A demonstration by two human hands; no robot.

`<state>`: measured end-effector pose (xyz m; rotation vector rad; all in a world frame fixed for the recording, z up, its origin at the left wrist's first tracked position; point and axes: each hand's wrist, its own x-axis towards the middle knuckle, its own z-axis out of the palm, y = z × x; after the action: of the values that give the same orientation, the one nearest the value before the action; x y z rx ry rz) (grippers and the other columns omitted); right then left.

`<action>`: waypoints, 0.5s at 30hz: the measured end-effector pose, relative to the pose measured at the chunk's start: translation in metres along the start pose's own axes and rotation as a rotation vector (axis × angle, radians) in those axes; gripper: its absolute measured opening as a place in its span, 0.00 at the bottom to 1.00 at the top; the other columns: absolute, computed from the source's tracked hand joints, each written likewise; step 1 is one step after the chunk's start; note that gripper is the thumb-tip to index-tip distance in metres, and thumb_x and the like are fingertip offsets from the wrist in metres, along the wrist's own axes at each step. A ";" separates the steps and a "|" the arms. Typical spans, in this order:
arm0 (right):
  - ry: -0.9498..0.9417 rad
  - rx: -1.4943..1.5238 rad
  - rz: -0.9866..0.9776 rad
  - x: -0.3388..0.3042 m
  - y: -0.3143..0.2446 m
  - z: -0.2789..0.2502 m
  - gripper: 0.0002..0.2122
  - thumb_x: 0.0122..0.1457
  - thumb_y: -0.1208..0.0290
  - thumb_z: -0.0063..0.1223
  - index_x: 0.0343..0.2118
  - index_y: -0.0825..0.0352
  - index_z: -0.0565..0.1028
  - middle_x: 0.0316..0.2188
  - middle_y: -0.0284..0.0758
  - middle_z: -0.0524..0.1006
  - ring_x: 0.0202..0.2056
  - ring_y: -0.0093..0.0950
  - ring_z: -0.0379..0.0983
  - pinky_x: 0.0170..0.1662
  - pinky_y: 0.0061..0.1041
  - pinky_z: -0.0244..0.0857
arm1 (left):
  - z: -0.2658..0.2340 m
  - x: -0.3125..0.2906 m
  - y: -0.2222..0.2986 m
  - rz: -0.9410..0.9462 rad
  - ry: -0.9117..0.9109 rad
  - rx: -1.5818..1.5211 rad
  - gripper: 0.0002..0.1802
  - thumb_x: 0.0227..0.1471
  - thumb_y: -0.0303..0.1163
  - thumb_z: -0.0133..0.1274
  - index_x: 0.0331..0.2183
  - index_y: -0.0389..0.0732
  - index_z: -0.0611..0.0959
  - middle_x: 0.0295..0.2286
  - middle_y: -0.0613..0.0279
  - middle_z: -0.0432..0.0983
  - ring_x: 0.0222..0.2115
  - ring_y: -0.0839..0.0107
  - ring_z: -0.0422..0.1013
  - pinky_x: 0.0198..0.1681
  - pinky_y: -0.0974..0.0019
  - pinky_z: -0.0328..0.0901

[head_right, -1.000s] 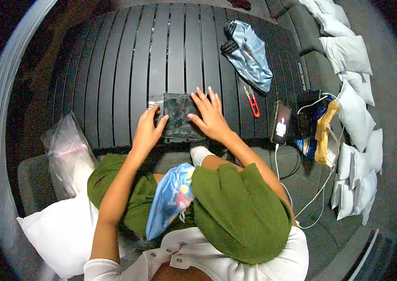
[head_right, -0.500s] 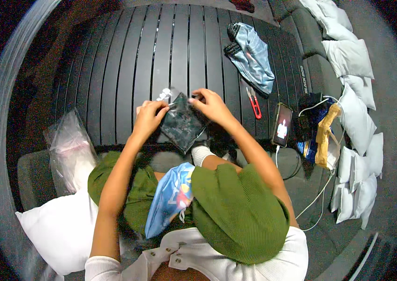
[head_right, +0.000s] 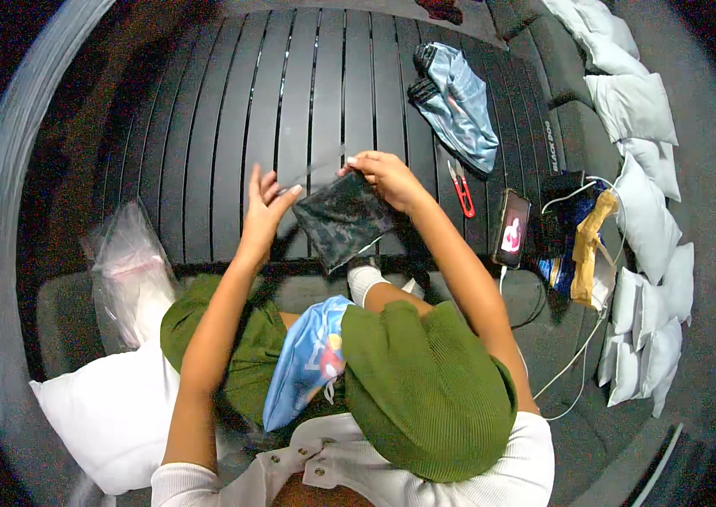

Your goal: Packaging a printed textile item into a plastic sleeve and trimming loose threads from a satin garment using nippers.

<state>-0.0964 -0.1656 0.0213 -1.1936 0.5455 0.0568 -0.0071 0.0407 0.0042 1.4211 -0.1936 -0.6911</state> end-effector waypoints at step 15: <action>-0.006 0.431 -0.089 -0.030 0.010 -0.002 0.12 0.53 0.65 0.49 0.38 0.64 0.71 0.40 0.40 0.72 0.42 0.28 0.68 0.45 0.28 0.61 | 0.005 0.006 0.009 -0.280 -0.205 -0.253 0.14 0.49 0.34 0.52 0.38 0.40 0.74 0.28 0.72 0.70 0.25 0.84 0.66 0.27 0.82 0.60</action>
<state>-0.1264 -0.1560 0.0246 -0.7954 0.4695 -0.1284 -0.0024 0.0332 0.0123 1.1440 -0.0631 -1.0556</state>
